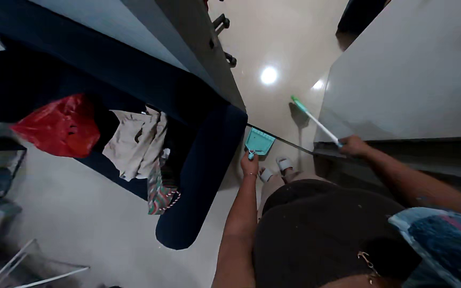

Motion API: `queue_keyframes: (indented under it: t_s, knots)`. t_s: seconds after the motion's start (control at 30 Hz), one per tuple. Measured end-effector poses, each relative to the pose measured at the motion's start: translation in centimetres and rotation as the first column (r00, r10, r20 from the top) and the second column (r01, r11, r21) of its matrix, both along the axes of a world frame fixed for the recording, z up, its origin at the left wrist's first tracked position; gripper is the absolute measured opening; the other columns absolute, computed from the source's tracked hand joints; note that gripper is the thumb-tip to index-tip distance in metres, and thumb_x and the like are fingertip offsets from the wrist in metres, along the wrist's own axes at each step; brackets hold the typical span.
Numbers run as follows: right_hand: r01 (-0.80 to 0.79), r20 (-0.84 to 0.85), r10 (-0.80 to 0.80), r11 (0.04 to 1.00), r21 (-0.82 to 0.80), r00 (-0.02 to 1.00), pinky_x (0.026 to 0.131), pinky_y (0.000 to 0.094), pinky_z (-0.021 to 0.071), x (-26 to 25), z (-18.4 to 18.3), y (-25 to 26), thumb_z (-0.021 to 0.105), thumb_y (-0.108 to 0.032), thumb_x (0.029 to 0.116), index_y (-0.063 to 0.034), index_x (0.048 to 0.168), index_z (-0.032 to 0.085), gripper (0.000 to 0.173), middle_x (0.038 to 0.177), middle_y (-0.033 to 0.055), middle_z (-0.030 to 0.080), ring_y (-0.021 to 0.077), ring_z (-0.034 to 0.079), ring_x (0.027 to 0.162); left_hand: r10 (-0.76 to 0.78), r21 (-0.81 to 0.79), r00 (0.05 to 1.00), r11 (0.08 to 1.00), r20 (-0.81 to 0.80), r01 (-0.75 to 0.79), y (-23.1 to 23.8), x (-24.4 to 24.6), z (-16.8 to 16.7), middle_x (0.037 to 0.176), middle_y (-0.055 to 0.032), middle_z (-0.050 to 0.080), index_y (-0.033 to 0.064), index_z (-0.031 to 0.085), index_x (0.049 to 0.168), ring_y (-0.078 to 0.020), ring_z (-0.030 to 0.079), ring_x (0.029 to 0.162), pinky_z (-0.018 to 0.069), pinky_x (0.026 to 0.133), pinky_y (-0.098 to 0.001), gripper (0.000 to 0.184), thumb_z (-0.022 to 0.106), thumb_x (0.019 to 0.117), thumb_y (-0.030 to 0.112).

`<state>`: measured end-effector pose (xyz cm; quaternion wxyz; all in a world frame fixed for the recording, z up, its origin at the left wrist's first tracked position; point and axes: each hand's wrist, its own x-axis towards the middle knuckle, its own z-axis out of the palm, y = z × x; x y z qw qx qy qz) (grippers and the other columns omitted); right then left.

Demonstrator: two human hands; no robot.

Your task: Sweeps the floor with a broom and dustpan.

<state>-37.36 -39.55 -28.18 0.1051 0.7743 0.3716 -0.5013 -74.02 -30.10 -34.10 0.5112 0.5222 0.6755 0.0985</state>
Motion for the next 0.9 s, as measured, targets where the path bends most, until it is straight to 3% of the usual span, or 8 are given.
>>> queue_keyframes:
  t_s: [0.1, 0.17, 0.23, 0.33, 0.4, 0.47, 0.77, 0.9]
  knots:
    - [-0.178, -0.076, 0.172, 0.98, -0.089, 0.982, 0.098, 0.0639, 0.0468, -3.6, -1.3, -0.3, 0.067, -0.013, 0.0982, 0.0096, 0.12, 0.065, 0.031, 0.121, 0.0337, 0.063, 0.0479, 0.061, 0.115, 0.008, 0.005, 1.0, 1.0, 0.0, -0.008, 0.2, 0.5, 0.4, 0.127, -0.0273, 0.065, -0.0082, 0.061, 0.131, -0.0333, 0.063, 0.122, 0.0477, 0.108, -0.0442, 0.035, 0.061, 0.1021, 0.011]
    - [-0.256, -0.142, 0.24, 0.961, -0.108, 0.96, 0.095, 0.0622, 0.0481, -5.5, -0.4, -0.9, 0.066, -0.011, 0.0977, 0.0086, 0.119, 0.065, 0.029, 0.117, 0.0321, 0.064, 0.0466, 0.063, 0.11, 0.024, -0.018, 1.0, 1.0, -0.015, -0.024, 0.2, 0.9, 0.8, 0.128, -0.0275, 0.065, -0.0082, 0.061, 0.131, -0.0333, 0.063, 0.123, 0.0476, 0.108, -0.044, 0.035, 0.061, 0.1023, 0.011]
    - [-0.198, -0.21, 0.181, 0.978, -0.064, 0.961, 0.089, 0.0592, 0.0507, -4.7, 0.1, -1.2, 0.067, -0.009, 0.0962, 0.0042, 0.124, 0.065, 0.031, 0.111, 0.0285, 0.066, 0.0415, 0.066, 0.098, 0.074, -0.015, 0.997, 0.997, -0.01, -0.074, 0.0, 1.0, 1.0, 0.126, -0.0278, 0.065, -0.009, 0.062, 0.129, -0.0333, 0.063, 0.121, 0.0485, 0.107, -0.0435, 0.033, 0.062, 0.1011, 0.009]
    - [-0.006, -0.27, -0.008, 0.999, -0.052, 0.963, 0.091, 0.0546, 0.0498, -0.7, 1.5, -0.7, 0.067, -0.01, 0.0977, -0.0062, 0.138, 0.063, 0.041, 0.121, 0.0234, 0.067, 0.0344, 0.064, 0.101, 0.199, -0.014, 0.979, 0.98, 0.037, -0.198, -1.0, 0.1, 0.7, 0.125, -0.0268, 0.066, -0.0091, 0.063, 0.127, -0.0309, 0.064, 0.118, 0.0496, 0.106, -0.0419, 0.033, 0.065, 0.0992, 0.008]
    - [0.087, -0.259, -0.1, 0.994, -0.063, 0.961, 0.076, 0.0436, 0.0517, 2.0, 2.6, -0.3, 0.067, -0.011, 0.0988, -0.011, 0.143, 0.06, 0.044, 0.113, 0.0172, 0.067, 0.0231, 0.061, 0.083, 0.311, -0.024, 0.947, 0.95, 0.084, -0.31, -2.3, -1.4, 0.3, 0.124, -0.0252, 0.066, -0.0088, 0.062, 0.129, -0.027, 0.065, 0.111, 0.0519, 0.099, -0.0394, 0.034, 0.066, 0.0986, 0.007]
    - [0.158, -0.231, -0.168, 0.986, -0.061, 0.958, 0.063, 0.036, 0.0485, 3.6, 3.7, 0.0, 0.066, -0.011, 0.0997, -0.0129, 0.146, 0.056, 0.047, 0.103, 0.0145, 0.066, 0.0166, 0.054, 0.068, 0.43, -0.008, 0.891, 0.901, 0.147, -0.434, -4.5, -3.4, -0.2, 0.122, -0.0236, 0.066, -0.0101, 0.061, 0.127, -0.0227, 0.065, 0.104, 0.054, 0.093, -0.0356, 0.033, 0.066, 0.0974, 0.003]
    - [0.203, -0.071, -0.197, 0.975, 0.085, 0.978, 0.074, 0.0474, 0.0519, 6.7, 2.0, 0.6, 0.064, -0.012, 0.1005, -0.0078, 0.149, 0.052, 0.05, 0.105, 0.0227, 0.067, 0.0274, 0.061, 0.076, 0.718, -0.062, 0.562, 0.637, 0.411, -0.769, -19.0, -12.4, 3.6, 0.123, -0.019, 0.067, -0.0121, 0.054, 0.125, -0.0207, 0.069, 0.102, 0.059, 0.089, -0.0351, 0.031, 0.051, 0.0945, -0.012]
    - [0.292, -0.054, -0.288, 0.949, 0.115, 0.956, 0.074, 0.0451, 0.0534, 7.5, 1.0, 0.2, 0.064, -0.013, 0.1004, -0.0052, 0.145, 0.055, 0.046, 0.107, 0.0209, 0.067, 0.0253, 0.062, 0.078, 0.745, -0.159, 0.401, 0.554, 0.533, -0.817, -21.5, -12.4, 2.0, 0.122, -0.0178, 0.07, -0.0068, 0.054, 0.115, -0.0251, 0.071, 0.108, 0.0607, 0.09, -0.0386, 0.026, 0.043, 0.0928, -0.014]
